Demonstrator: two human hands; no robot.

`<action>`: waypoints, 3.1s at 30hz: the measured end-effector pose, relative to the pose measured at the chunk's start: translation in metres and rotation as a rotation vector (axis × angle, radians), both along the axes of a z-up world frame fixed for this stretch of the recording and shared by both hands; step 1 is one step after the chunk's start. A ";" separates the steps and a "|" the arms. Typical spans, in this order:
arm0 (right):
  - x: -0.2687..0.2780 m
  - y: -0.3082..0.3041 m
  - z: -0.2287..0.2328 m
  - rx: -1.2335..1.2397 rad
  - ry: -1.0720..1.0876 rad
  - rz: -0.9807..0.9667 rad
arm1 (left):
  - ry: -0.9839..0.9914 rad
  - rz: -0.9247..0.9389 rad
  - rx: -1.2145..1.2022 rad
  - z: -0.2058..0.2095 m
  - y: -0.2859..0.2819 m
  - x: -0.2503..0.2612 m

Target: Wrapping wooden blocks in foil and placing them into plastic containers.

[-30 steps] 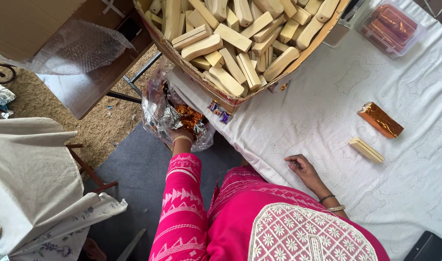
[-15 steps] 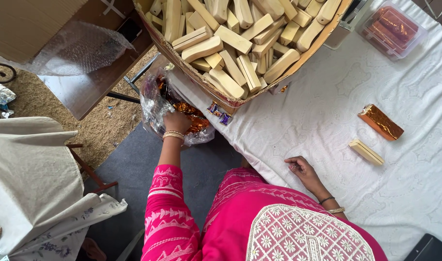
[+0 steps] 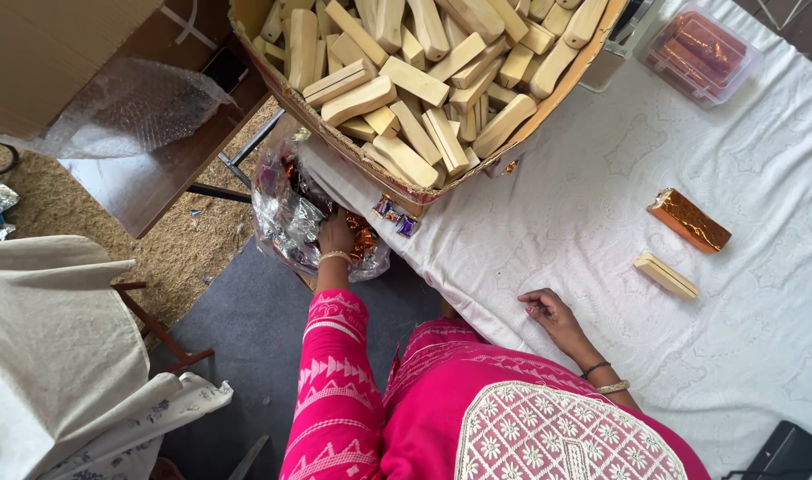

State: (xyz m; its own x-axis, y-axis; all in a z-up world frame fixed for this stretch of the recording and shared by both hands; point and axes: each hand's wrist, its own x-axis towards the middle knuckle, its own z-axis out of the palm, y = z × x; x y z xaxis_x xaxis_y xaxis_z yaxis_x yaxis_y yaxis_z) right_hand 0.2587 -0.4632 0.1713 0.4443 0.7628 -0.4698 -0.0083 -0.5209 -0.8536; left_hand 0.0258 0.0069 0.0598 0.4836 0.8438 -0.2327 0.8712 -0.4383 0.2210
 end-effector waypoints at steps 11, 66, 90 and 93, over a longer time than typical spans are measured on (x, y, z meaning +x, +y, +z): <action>-0.002 0.001 0.004 0.005 0.006 -0.005 | -0.605 0.282 -0.044 0.044 0.057 -0.044; 0.042 -0.016 0.056 0.568 0.371 -0.884 | -1.218 0.107 -1.288 0.162 -0.230 0.161; 0.043 -0.099 0.013 0.365 -0.013 -0.986 | -0.334 -1.738 -0.013 0.160 -0.323 0.198; 0.042 -0.116 0.004 0.291 -0.071 -1.000 | -0.240 -1.706 -0.139 0.186 -0.323 0.203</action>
